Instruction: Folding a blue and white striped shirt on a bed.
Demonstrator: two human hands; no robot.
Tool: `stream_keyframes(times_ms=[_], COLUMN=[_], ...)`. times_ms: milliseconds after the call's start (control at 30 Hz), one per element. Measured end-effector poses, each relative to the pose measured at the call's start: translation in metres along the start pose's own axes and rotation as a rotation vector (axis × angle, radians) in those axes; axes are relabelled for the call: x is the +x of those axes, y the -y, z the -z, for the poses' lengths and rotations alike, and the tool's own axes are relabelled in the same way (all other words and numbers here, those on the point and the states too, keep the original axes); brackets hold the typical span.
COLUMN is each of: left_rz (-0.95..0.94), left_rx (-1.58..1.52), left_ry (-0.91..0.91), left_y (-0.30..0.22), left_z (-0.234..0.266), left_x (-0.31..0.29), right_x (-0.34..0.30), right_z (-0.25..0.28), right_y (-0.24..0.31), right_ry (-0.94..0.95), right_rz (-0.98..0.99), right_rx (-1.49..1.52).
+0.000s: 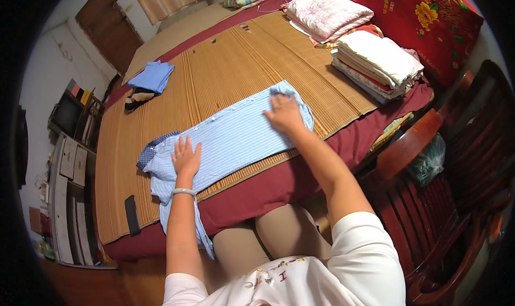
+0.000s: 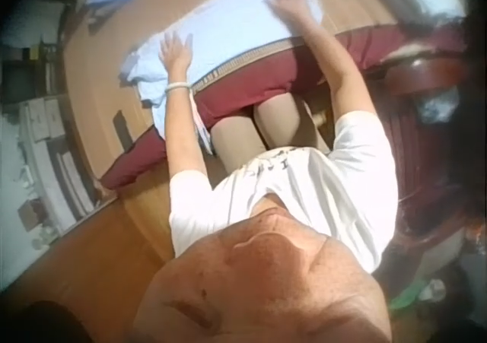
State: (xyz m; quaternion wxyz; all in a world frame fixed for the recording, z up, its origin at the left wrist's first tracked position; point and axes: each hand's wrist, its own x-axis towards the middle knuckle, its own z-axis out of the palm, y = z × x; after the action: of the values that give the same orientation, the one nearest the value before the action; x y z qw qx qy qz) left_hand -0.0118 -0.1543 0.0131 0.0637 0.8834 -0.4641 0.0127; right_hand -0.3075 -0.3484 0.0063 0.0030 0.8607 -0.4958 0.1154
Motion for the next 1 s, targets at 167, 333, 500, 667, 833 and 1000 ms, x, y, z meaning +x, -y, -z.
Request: stream_keyframes(times_ms=[167,333,500,667,833,1000], left_rz=[0.048,0.037,0.062,0.024,0.026,0.026], left_rx=[-0.043,-0.048,-0.036,-0.063,-0.083,-0.072], left_ry=[-0.084,-0.143,-0.158,-0.178,-0.194,-0.200], left_y=[0.027,0.021,0.028,0.027,0.033,0.033], left_z=[-0.006,-0.010,-0.007,-0.016,-0.020,-0.017], left_x=[-0.003,-0.002,-0.008,-0.003,-0.006,-0.002], right_x=[-0.004,0.000,-0.018,-0.044,-0.029,-0.005], right_z=[0.005,0.006,0.006,-0.019,-0.022,-0.015], right_y=[-0.063,-0.040,0.109,0.191,0.143,0.021], right_ry=[0.024,0.012,-0.005,0.085,-0.028,-0.027], right_rz=[-0.169,-0.303,0.254,0.490,0.429,0.022], right_rx=[-0.020,-0.098,0.215,0.404,0.234,0.028])
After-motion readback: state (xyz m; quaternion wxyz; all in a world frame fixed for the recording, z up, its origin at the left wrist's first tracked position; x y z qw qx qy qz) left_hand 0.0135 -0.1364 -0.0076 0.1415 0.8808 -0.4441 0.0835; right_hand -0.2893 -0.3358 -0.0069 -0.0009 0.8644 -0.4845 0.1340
